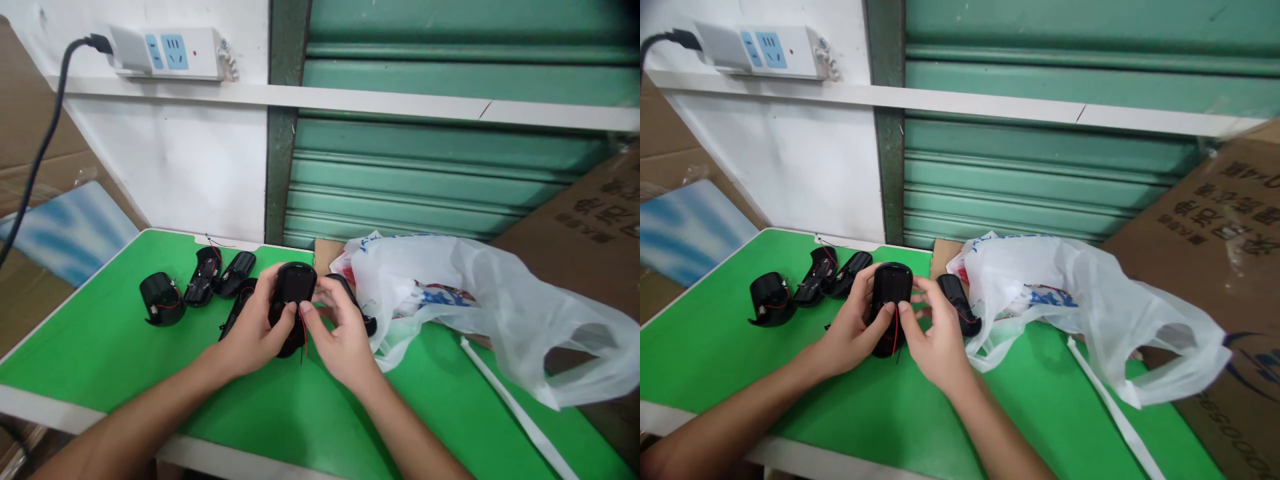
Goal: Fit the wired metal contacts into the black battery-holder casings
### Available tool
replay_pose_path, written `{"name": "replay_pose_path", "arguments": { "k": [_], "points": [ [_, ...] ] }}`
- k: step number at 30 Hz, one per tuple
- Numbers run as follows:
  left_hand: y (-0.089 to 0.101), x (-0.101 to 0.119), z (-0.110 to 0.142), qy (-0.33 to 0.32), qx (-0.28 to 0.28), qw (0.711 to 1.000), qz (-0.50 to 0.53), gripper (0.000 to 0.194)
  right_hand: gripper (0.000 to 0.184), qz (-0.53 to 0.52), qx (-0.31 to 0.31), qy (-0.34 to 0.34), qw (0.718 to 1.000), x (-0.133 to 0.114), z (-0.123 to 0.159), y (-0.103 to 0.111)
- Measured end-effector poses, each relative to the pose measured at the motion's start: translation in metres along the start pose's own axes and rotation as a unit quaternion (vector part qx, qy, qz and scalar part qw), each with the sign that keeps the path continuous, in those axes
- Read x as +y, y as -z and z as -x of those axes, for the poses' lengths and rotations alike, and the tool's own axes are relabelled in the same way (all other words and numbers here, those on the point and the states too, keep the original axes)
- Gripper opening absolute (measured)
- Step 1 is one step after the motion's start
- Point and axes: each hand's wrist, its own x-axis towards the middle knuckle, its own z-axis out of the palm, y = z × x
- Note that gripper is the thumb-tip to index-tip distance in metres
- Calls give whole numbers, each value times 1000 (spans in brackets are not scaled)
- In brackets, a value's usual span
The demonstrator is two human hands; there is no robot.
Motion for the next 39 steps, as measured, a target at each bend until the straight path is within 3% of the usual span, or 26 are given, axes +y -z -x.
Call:
{"name": "replay_pose_path", "arguments": {
  "k": [4, 7, 25, 31, 36, 39],
  "points": [
    [0, 1, 1, 2, 2, 1000, 0, 49, 53, 30, 1, 41, 999, 0, 4, -2],
    [0, 3, 0, 4, -2, 1000, 12, 48, 60, 44, -6, 55, 998, 2, 4, 0],
    [-12, 1, 7, 36, 50, 998, 24, 46, 55, 96, -11, 70, 993, 4, 7, -1],
    [-10, 14, 7, 59, 31, 995, 71, 51, 48, 31, -7, 40, 999, -2, 3, 0],
    [6, 15, 1, 73, -7, 987, 145, 55, 33, -38, 2, 29, 999, -22, -6, 16],
    [12, 6, -4, 82, 4, 982, 171, 55, 34, -43, 33, 36, 998, -47, 15, 38]
  ]
}}
